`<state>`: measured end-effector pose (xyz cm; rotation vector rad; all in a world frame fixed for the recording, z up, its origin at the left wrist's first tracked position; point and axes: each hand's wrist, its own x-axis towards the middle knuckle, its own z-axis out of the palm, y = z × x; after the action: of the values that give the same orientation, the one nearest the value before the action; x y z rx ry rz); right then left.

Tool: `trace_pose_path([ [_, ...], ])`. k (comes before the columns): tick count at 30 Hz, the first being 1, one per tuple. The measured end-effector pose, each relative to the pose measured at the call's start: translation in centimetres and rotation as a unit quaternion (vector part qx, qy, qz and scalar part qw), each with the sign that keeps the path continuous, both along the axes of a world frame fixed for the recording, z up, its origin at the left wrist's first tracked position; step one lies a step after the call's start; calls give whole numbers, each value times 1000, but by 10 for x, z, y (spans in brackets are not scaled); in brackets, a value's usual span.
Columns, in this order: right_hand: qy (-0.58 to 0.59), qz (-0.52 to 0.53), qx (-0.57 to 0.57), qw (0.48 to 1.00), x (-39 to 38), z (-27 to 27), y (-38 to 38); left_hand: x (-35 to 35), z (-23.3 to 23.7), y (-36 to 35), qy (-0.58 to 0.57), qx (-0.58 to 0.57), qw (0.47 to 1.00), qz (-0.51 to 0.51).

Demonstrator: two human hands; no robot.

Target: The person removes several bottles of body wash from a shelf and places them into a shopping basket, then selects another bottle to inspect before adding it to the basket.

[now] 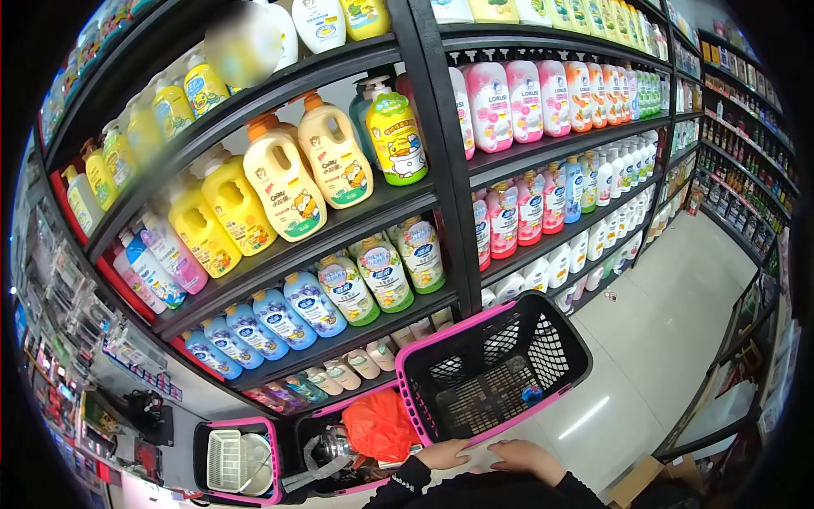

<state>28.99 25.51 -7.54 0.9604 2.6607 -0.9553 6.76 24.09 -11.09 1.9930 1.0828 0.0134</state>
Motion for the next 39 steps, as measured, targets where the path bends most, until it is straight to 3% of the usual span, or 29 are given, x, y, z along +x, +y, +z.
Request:
trace_pose_path([
  [8, 11, -85, -15, 996, 69, 1, -7, 72, 26, 26, 32, -1, 996, -78],
  [15, 15, -181, -22, 983, 185, 3, -12, 190, 21, 53, 2, 43, 990, -134],
  [23, -6, -265, -38, 963, 298, 18, -22, 306, 25, 73, 2, 9, 983, -186],
  [32, 72, -302, -4, 951, 335, 27, -9, 342, 47, 84, 37, -26, 985, -167],
  [39, 133, -307, 12, 942, 334, 26, 22, 346, 25, 115, 4, -7, 989, -145],
])
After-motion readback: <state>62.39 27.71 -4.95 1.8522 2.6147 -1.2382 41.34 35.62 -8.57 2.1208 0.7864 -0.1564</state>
